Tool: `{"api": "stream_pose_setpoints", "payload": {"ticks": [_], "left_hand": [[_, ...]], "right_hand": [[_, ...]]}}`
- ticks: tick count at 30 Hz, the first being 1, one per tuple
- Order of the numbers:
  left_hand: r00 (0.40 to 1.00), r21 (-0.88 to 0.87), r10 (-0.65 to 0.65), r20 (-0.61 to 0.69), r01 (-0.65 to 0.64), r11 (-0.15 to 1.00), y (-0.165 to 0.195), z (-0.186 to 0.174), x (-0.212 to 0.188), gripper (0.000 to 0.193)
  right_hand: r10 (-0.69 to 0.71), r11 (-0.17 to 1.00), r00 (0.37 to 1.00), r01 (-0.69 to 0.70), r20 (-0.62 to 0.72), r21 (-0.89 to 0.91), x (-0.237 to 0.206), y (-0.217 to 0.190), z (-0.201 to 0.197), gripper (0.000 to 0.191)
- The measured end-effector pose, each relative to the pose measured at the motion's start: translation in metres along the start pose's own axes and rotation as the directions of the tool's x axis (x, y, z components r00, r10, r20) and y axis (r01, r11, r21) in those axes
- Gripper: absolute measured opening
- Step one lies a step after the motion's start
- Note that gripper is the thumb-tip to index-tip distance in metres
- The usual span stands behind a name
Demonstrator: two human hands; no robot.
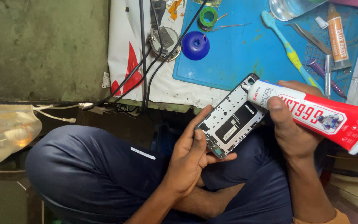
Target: The person sits on the floor at a repair bench holding a Samsung phone mid-frame, scrubs it with a toothbrush, scrapes the frame edge with a metal tool, then squeezes adhesive from a UST999 tube around the phone frame edge, rotating the frame as they apply the glue.
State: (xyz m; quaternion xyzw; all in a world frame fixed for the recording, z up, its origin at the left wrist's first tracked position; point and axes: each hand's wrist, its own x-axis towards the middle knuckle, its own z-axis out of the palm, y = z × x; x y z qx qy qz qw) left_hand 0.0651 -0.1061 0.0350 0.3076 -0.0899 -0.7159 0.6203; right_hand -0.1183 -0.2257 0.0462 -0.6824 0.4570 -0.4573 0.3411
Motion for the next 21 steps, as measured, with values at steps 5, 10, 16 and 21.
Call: {"api": "stream_pose_setpoints", "payload": {"ticks": [5,10,16,21], "left_hand": [[1.0,0.002,0.009,-0.001,-0.009,1.0,-0.0014,-0.001,0.0001,0.068],[1.0,-0.001,0.012,0.006,-0.012,1.0,-0.0016,-0.0015,0.0001,0.069],[1.0,0.016,0.011,0.003,-0.011,1.0,-0.0007,-0.0006,0.0005,0.068],[1.0,0.012,0.015,0.01,-0.015,1.0,-0.0001,0.0,-0.0003,0.068]], "right_hand": [[-0.012,1.0,1.0,0.012,0.011,-0.008,-0.0031,0.0022,-0.0013,0.035],[-0.05,0.998,0.999,0.051,0.013,-0.034,-0.0014,0.0014,0.0002,0.037],[-0.063,0.997,0.998,0.064,0.02,-0.031,0.0002,-0.0019,0.0022,0.038],[-0.037,0.999,0.999,0.037,-0.009,-0.014,0.0002,-0.0042,0.0044,0.038]]}}
